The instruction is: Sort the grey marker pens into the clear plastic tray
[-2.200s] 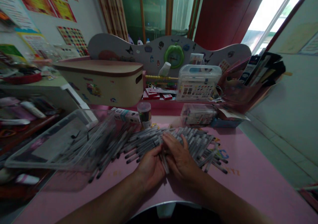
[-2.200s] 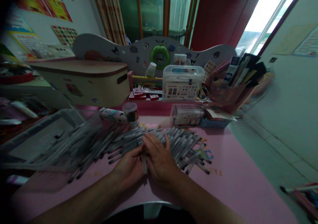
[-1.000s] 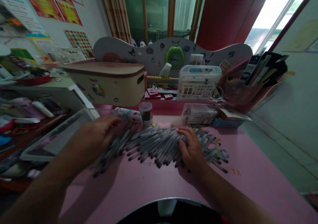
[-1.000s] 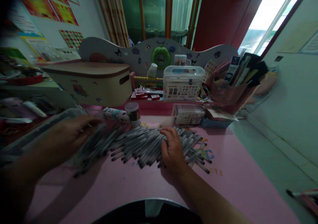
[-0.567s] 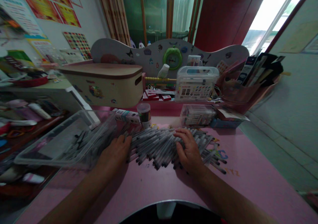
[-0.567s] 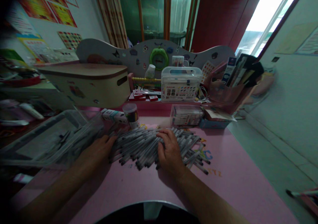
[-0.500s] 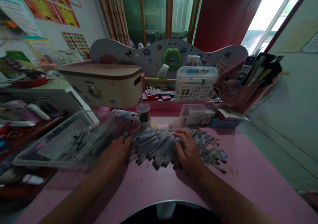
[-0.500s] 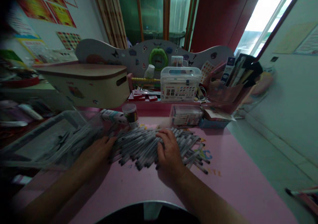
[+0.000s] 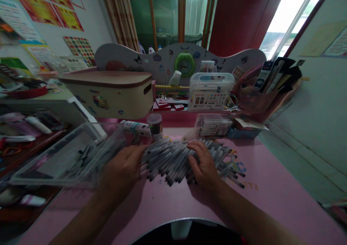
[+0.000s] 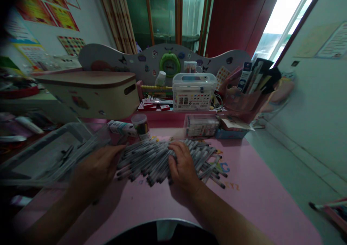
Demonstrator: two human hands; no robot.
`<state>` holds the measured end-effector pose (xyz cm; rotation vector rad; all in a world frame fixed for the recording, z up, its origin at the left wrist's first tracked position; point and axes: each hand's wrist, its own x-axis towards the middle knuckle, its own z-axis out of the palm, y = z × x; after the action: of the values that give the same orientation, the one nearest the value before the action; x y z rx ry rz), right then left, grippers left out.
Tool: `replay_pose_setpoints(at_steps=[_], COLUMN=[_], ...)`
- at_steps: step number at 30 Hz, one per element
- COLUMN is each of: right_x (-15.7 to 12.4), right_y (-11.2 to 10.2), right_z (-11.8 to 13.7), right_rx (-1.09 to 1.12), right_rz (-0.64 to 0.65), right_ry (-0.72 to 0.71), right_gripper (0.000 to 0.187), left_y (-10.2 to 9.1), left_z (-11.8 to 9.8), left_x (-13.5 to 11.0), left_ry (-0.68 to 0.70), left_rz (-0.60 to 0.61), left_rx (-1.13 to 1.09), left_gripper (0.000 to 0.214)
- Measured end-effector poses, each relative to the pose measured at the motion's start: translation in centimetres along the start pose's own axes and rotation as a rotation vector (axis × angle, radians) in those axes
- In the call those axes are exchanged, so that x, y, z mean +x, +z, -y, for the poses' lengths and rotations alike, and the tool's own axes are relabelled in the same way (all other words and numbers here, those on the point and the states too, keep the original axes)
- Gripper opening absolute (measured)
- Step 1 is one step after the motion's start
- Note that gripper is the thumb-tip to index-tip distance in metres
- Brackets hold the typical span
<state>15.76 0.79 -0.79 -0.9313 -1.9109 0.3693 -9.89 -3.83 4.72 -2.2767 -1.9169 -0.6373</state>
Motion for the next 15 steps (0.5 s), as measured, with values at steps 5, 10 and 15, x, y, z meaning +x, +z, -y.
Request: replay_pose_setpoints(at_steps=[5,10,15], right_x=[0.2,0.6,0.2], right_y=[-0.1,-0.3,-0.4], right_z=[0.1,0.7,1.3], right_rx=[-0.071,0.061,0.159], right_rz=[0.079,0.199,0.293], right_ry=[-0.023,0.042,0.088], right_gripper=[0.044,0.02,0.021], left_y=[0.2,1.8,4.7], left_z=[-4.2,-6.9,-8.9], left_x=[0.8,2.2,2.2], left_ry=[0.039,-0.326,-0.508], left_rz=[0.017,0.044,0.104], left_rx=[-0.542,-1.198,-1.601], left_gripper=[0.02,0.024,0.029])
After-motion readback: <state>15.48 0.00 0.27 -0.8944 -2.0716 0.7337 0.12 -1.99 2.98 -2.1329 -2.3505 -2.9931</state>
